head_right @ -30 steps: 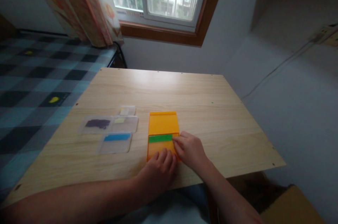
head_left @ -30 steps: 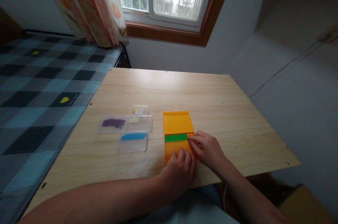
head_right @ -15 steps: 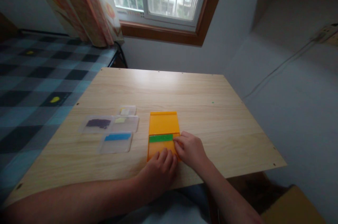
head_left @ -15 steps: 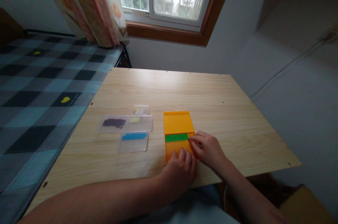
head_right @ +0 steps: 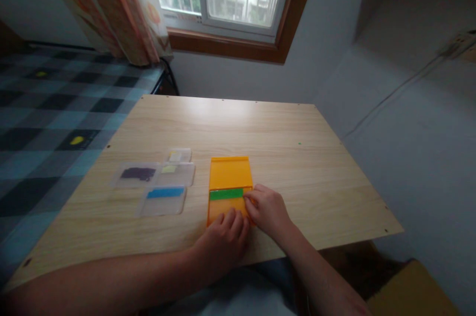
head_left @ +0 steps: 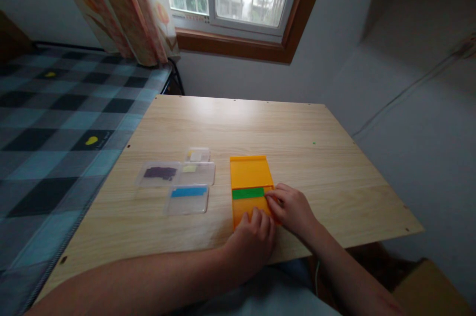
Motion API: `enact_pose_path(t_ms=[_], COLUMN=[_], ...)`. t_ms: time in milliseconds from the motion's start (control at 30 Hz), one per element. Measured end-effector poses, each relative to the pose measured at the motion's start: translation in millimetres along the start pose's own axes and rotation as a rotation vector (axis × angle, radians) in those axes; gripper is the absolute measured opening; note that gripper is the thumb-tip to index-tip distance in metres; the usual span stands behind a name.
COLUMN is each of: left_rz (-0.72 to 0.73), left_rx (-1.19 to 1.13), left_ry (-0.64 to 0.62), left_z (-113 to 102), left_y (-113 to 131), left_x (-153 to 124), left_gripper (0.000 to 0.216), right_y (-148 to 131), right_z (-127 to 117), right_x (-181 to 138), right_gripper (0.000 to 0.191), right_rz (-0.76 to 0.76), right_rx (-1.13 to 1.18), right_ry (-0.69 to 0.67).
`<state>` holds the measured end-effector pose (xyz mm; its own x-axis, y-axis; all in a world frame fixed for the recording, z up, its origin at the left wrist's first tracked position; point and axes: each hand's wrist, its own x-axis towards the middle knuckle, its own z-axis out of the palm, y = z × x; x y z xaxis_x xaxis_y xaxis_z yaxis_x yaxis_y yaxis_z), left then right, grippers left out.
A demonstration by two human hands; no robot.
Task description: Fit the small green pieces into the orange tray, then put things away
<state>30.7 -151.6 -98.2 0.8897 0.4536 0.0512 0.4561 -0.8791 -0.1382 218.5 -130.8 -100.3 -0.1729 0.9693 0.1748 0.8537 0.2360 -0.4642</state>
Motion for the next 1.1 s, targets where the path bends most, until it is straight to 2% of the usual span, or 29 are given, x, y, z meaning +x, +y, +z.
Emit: enact_pose_path(t_ms=[267, 600, 1100], left_rz=[-0.008, -0.014, -0.002], left_rx=[0.014, 0.007, -0.004], left_ry=[0.032, 0.008, -0.030], left_z=[-2.3, -2.8, -6.7], left_y=[-0.7, -1.2, -2.1], left_x=[0.9, 1.3, 2.4], left_gripper=[0.040, 0.036, 0.038], right_y=[1.7, -0.2, 2.6], right_z=[0.7, -4.0, -1.7], right_x=[-0.3, -2.3, -4.6], right_gripper=[0.020, 0.021, 0.020], right_rz=[0.004, 0.029, 0.006], right_rx=[0.066, 0.135, 0.070], right_ry=[0.007, 0.026, -0.005])
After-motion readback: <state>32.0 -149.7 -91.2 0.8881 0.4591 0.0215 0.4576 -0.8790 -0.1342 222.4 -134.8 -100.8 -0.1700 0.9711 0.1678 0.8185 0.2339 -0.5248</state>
